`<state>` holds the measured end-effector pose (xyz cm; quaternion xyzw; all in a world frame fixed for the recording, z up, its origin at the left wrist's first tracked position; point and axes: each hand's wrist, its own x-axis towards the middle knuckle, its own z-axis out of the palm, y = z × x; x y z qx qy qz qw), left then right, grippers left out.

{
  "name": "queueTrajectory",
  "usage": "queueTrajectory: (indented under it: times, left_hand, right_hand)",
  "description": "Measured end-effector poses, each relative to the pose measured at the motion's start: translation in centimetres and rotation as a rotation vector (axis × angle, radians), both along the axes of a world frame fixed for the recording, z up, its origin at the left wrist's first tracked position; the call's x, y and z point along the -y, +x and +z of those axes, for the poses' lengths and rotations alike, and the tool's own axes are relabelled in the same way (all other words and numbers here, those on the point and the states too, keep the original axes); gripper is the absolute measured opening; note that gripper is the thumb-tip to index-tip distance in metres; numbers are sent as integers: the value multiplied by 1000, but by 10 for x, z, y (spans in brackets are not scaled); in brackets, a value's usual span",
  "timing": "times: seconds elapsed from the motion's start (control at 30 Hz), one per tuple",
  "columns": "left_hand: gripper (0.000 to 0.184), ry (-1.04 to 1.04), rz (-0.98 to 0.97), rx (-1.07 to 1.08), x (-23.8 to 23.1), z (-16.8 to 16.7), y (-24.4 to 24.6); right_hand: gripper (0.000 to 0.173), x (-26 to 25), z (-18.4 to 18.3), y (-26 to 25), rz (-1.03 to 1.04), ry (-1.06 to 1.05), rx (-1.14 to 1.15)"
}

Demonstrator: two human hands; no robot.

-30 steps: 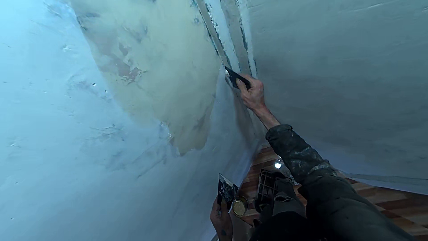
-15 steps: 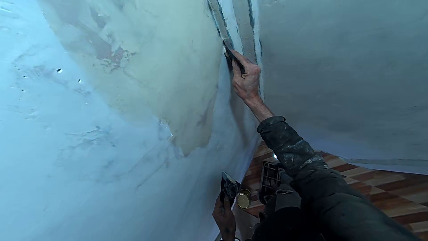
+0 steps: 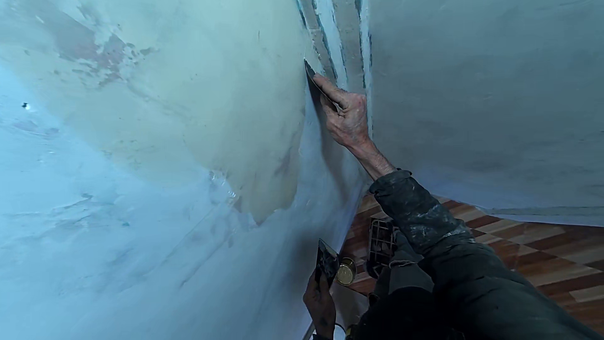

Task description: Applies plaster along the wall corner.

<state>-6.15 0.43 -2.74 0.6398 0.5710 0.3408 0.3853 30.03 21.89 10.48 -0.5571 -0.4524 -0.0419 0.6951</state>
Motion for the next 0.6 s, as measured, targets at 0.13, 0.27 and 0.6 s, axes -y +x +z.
queueTrajectory:
  times: [0.13,0.27,0.6]
  left_hand:
    - [25,-23,-1,-11,-2,-1,-4]
    - [24,-6,-9,-31,-3,-5,-8]
    - [26,-63,-10,-85,-3,-9,-18]
  right_hand:
    - [32,7,-14,-10,31,25,24]
    - [31,14,-31,-24,61,72,61]
    - [39,68,-61,-84,154,-57,142]
